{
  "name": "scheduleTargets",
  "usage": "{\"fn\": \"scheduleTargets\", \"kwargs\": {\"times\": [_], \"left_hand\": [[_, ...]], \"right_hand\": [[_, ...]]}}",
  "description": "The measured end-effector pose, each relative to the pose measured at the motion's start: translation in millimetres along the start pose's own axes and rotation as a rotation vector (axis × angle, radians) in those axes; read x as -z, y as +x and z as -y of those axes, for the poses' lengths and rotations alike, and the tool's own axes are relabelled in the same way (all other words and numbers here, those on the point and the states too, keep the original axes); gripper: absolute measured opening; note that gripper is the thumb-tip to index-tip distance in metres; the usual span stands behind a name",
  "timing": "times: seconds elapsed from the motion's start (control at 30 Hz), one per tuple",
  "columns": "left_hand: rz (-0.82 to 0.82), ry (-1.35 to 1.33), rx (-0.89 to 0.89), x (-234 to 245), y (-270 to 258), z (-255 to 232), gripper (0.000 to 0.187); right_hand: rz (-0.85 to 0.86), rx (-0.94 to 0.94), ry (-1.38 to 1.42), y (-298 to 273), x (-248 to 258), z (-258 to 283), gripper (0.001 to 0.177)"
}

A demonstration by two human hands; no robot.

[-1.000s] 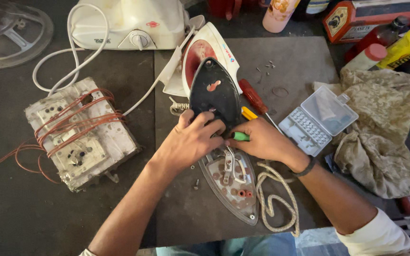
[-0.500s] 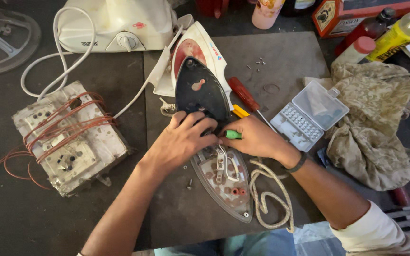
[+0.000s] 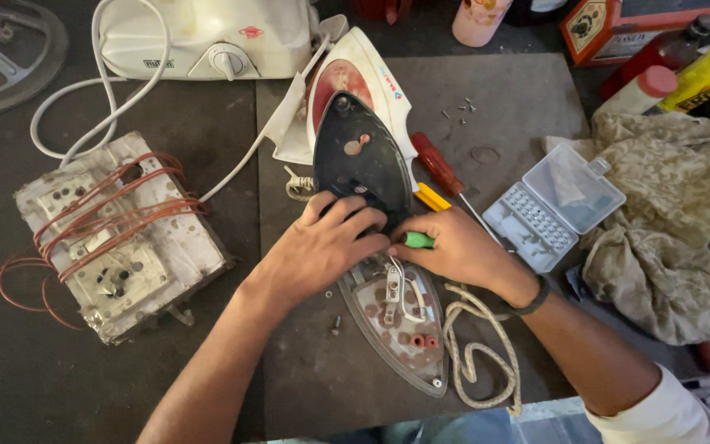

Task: The person disassembles a clothes iron using a screwdriver, removes the base plate, and wipes the metal surface with a cloth. They then reassemble the iron by placing the plate back and tightening screws.

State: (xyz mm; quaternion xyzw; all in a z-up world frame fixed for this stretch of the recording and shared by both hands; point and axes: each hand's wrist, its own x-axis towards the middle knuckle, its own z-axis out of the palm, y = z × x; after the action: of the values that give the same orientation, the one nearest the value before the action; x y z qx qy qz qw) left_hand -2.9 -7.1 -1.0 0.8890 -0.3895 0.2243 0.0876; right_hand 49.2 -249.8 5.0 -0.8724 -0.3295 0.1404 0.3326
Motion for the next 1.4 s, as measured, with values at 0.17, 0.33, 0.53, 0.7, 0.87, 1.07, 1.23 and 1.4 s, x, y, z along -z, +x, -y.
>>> {"fn": "scheduleTargets", "kwargs": {"times": [0.17, 0.33, 0.53, 0.7, 0.87, 1.07, 1.23, 1.4], "left_hand": [[0.017, -0.011, -0.021, 0.0, -1.3, 3.0, 0.027], [0.021, -0.014, -0.04, 2.1, -0.5, 4.7, 0.027], [0.017, -0.032, -0.03, 6.5, 0.8, 4.3, 0.026], [0.029, -0.137, -0.087, 24.3, -1.3, 13.5, 0.024], [-0.007, -0.317, -0.059, 34.0, -3.3, 16.3, 0.019], [0.015, -0.391, -0.068, 36.8, -7.9, 24.8, 0.024], [0.042, -0.374, -0.067, 34.0, -8.9, 21.7, 0.021], [0.046, -0.348, -0.076, 30.5, -8.8, 22.0, 0.018]], "right_hand": [[0.02, 0.0, 0.009, 1.6, -2.1, -4.1, 0.022], [0.013, -0.011, 0.018, 2.2, -3.2, -4.8, 0.022], [0.028, -0.059, 0.031, 2.0, -3.5, -3.3, 0.022], [0.02, -0.03, 0.02, 1.8, -1.1, 1.0, 0.02], [0.024, -0.075, 0.048, 2.4, 1.9, 10.3, 0.022], [-0.081, 0.053, 0.068, -2.6, 1.9, 22.8, 0.023], [-0.043, 0.095, -0.039, 4.6, -7.6, 32.2, 0.021], [0.025, 0.033, -0.057, 7.4, -12.6, 30.6, 0.02]]}}
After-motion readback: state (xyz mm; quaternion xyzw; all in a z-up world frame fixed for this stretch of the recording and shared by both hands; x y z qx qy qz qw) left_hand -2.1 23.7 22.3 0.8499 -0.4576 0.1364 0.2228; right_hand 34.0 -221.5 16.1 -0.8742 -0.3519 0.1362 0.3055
